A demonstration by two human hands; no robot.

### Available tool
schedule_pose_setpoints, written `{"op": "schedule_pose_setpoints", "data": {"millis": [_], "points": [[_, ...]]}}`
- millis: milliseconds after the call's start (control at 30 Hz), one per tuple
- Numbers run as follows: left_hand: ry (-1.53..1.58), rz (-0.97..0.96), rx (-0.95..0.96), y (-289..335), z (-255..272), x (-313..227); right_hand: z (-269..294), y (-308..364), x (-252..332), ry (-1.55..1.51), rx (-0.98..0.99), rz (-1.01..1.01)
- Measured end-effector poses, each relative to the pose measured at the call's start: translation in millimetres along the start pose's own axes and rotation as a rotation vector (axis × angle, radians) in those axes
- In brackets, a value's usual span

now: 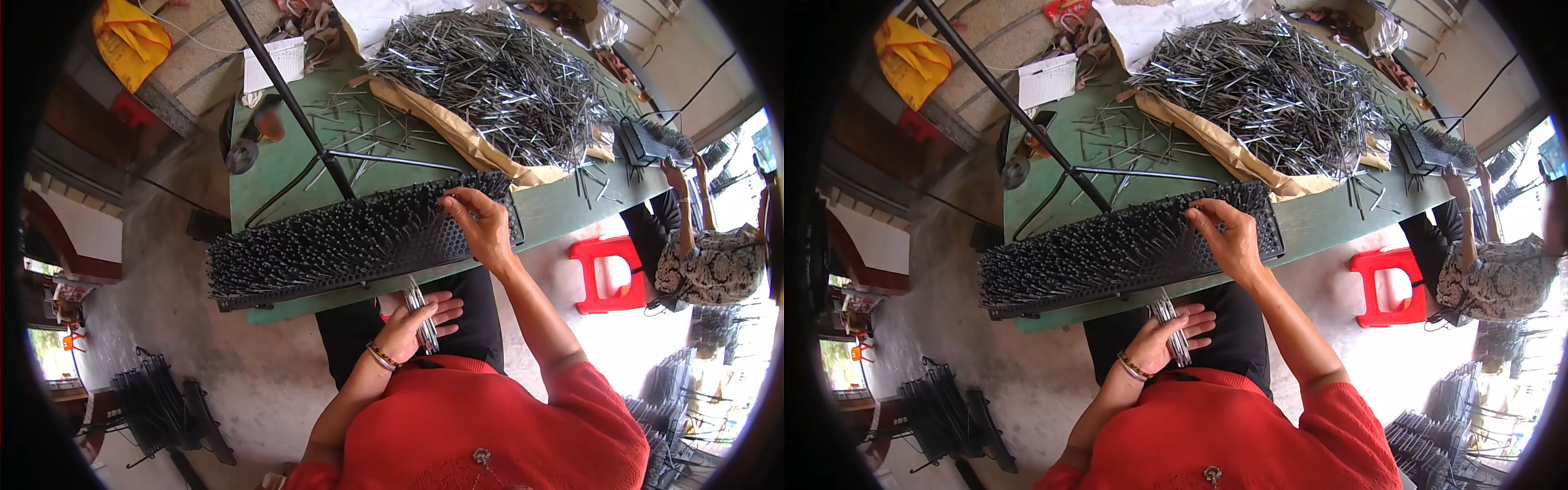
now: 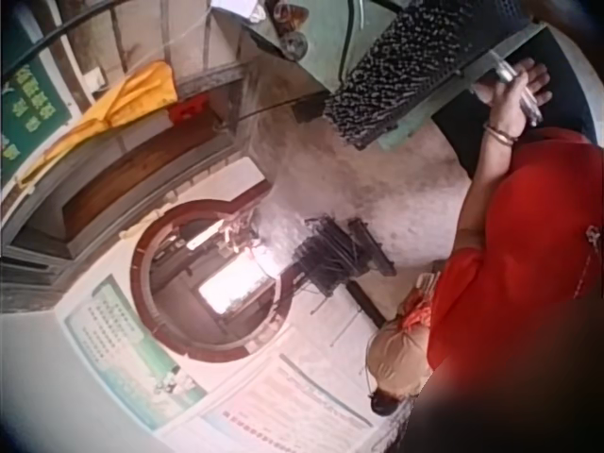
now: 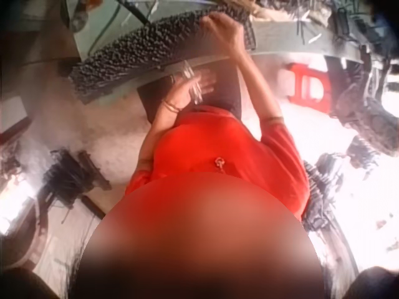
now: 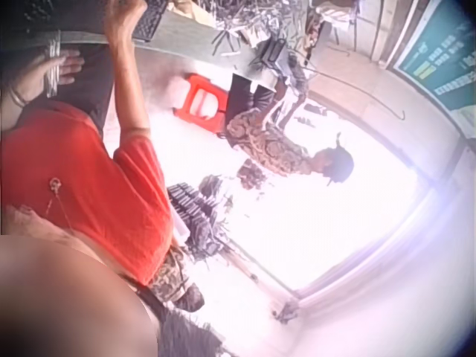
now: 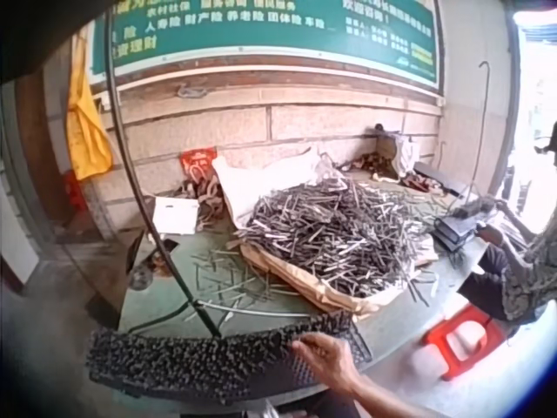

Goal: The recorder is picking up metal pins from a large pile and inserting them individually into a black grid assembly board.

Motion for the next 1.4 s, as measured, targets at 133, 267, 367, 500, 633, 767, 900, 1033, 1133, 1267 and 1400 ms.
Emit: {"op": "schedule_pose_setpoints", "data": {"millis": [133, 267, 367, 500, 633, 767, 900, 1033, 1133, 1267, 1400], "points": [[-0.015, 0.011, 0.011, 0.1, -2.6, 0.1, -3.9, -4.7, -7.3, 0.012, -0.05, 0.124], [-0.006, 0.013, 0.014, -0.2, -0.3, 1.5, -7.5, -0.5, -2.2, 0.055, -0.086, 0.25], [-0.001, 0.013, 0.019, -0.5, 1.2, 2.5, -9.6, 4.0, -1.1, 0.069, -0.109, 0.247], [-0.013, 0.013, 0.022, -0.1, 2.2, 2.6, -10.7, 4.9, -1.0, 0.093, -0.101, 0.374], [-0.008, 0.018, 0.017, 0.1, 2.4, 3.4, -9.0, 6.2, -0.7, 0.188, -0.112, 0.446], [-0.013, 0.016, 0.017, 0.5, 3.1, 4.2, -9.1, 5.3, -4.8, 0.136, -0.124, 0.364], [-0.017, 0.02, 0.02, 0.0, 2.5, 4.9, -9.2, 6.1, -6.7, 0.118, -0.146, 0.41], [-0.002, 0.03, 0.012, -0.3, 2.2, 6.3, -8.9, 8.2, -2.8, 0.124, -0.116, 0.412], [-0.01, 0.029, 0.014, 0.1, 0.2, 5.9, -8.8, 7.4, 1.2, 0.156, -0.041, 0.517], [-0.013, 0.034, 0.008, 0.0, 0.5, 6.2, -9.1, 4.1, 4.7, 0.202, -0.006, 0.643], [-0.017, 0.037, -0.001, 0.6, 0.6, 6.1, -8.8, -0.9, 0.5, 0.233, -0.018, 0.594]]}}
Point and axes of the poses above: each hand's wrist, its own y-axis away from the middle knuckle, its own z-axis out of the back of the hand, x = y × z, the point moved 3 cm from there along -y, towards the middle knuckle, and after that the axes turned 15 degrees about -z, right-handed, at the moved point
